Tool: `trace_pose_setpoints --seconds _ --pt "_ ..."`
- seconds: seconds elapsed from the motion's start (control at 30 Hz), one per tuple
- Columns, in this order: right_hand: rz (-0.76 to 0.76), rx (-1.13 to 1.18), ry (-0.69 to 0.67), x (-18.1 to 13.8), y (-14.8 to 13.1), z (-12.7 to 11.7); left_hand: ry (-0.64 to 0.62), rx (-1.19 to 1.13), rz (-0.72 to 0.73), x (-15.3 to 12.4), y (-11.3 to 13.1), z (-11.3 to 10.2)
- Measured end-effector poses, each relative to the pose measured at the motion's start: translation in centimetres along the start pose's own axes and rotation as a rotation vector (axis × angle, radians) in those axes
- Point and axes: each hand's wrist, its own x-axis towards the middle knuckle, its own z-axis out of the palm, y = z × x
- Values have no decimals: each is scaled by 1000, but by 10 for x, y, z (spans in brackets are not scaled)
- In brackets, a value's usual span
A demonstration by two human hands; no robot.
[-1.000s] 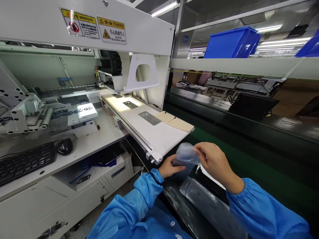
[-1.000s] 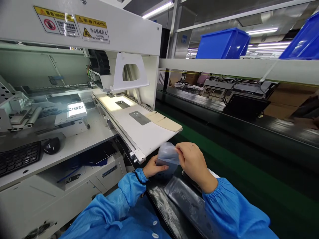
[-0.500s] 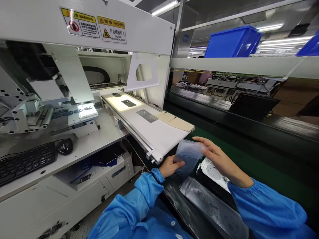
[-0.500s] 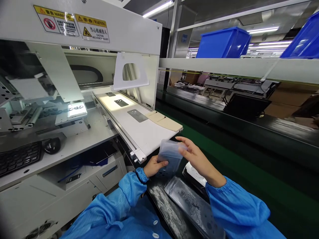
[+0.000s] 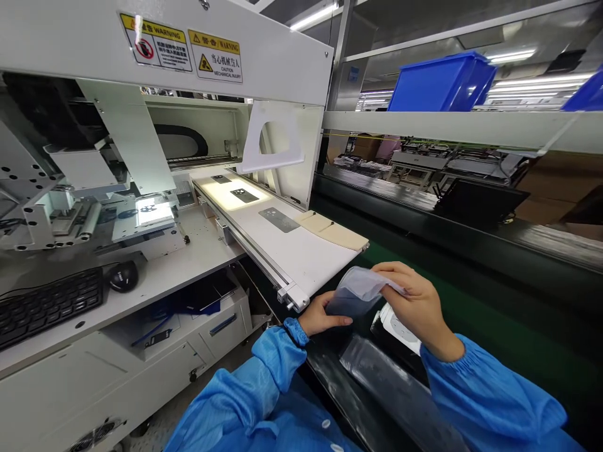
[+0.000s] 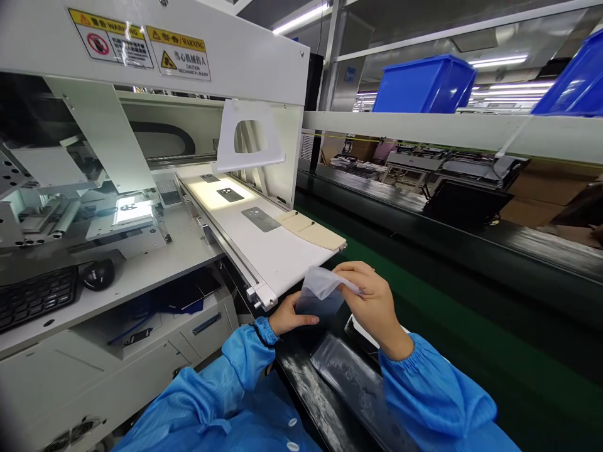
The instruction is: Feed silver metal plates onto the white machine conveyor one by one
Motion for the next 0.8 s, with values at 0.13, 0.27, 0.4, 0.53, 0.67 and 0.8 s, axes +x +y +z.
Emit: trace_pose_setpoints --seconds 0.13,0.27,0.4,0.53,0.67,0.8 --pt "6 22 6 3 -4 -2 -5 -10 11 2 -5 0" --pt "3 -26 62 8 -7 -6 -2 -40 -28 5 -11 1" --pt "-3 -58 129 12 -9 -10 11 -51 -32 8 -12 1" --pt "6 -39 190 16 -12 -14 21 -45 -38 8 -10 1" --pt "63 -27 250 20 -14 -23 36 -58 -75 7 -8 3" --pt "246 70 371 28 -11 -34 42 -66 -62 8 -7 5"
